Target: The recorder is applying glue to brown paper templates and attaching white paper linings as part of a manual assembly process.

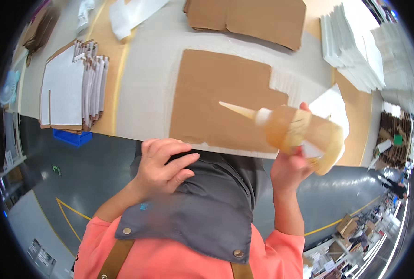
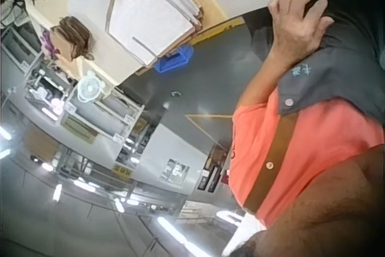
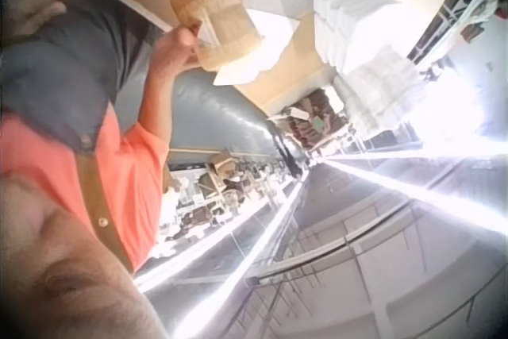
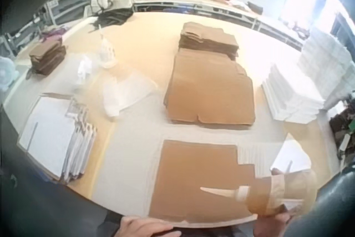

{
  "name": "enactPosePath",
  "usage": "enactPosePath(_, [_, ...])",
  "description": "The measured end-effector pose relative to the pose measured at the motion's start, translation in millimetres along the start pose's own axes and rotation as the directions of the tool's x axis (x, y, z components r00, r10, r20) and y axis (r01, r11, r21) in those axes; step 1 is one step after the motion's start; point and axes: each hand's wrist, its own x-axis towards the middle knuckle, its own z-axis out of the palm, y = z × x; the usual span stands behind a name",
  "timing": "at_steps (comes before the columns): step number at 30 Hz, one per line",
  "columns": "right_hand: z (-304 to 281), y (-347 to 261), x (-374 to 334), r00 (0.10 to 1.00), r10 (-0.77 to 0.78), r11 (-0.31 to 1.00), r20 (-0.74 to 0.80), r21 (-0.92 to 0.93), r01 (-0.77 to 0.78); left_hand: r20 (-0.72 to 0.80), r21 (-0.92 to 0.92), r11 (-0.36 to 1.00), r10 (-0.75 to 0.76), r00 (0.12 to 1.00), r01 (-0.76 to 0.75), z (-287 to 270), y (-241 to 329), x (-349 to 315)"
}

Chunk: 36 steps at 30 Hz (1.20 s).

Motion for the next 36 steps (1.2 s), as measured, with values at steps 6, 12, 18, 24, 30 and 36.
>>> enactPosePath(6, [8,38,4,0.904,-0.247,0.908,0.349,-0.241,0.342,-0.009,-0.009,1.000,-0.017,1.000,0.017,1,-4,2])
enactPosePath(12, [8,45,8,0.892,-0.234,0.895,0.386,-0.274,0.353,0.014,-0.008,0.999,-0.042,0.999,0.042,-1,-10,3])
enactPosePath(18, [4,34,7,0.934,-0.194,0.908,0.301,-0.305,0.287,0.017,-0.022,0.999,-0.045,0.999,0.045,-1,-11,5])
enactPosePath(24, [0,28,0,0.962,-0.104,0.961,0.253,-0.225,0.163,0.022,-0.016,0.999,-0.047,0.999,0.048,-1,-9,3])
enactPosePath(30, [-15,27,-14,0.958,-0.089,0.959,0.272,-0.237,0.156,0.031,-0.018,0.999,-0.041,0.999,0.041,1,-8,2])
enactPosePath(36, [-42,34,-44,0.959,-0.104,0.931,0.264,-0.312,0.187,0.031,-0.004,1.000,-0.024,0.999,0.024,2,-3,1])
